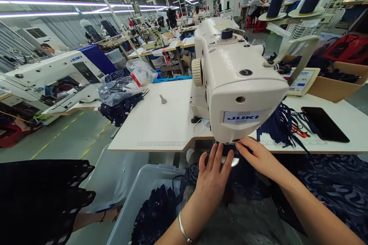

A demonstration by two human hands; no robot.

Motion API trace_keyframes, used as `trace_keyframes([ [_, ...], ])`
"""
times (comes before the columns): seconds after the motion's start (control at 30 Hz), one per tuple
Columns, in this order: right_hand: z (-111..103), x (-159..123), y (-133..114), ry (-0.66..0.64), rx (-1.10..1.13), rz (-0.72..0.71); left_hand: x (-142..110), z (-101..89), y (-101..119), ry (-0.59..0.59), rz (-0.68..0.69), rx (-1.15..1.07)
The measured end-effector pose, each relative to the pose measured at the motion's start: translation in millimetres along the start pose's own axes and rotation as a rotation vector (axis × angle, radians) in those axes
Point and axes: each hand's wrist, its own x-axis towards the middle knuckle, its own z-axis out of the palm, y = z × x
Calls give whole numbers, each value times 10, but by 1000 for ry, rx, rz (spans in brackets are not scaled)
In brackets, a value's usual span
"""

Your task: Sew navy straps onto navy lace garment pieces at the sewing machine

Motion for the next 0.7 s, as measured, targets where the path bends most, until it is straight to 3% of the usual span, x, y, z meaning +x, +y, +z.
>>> trace_keyframes([
  [0.27, -28, 37, 2, -46, -46, -6, -12, 4, 6, -32, 2, 20],
  [0.7, 2, 9, 5, -12, -104, -52, -13, 46, 16, -29, -26, 5],
])
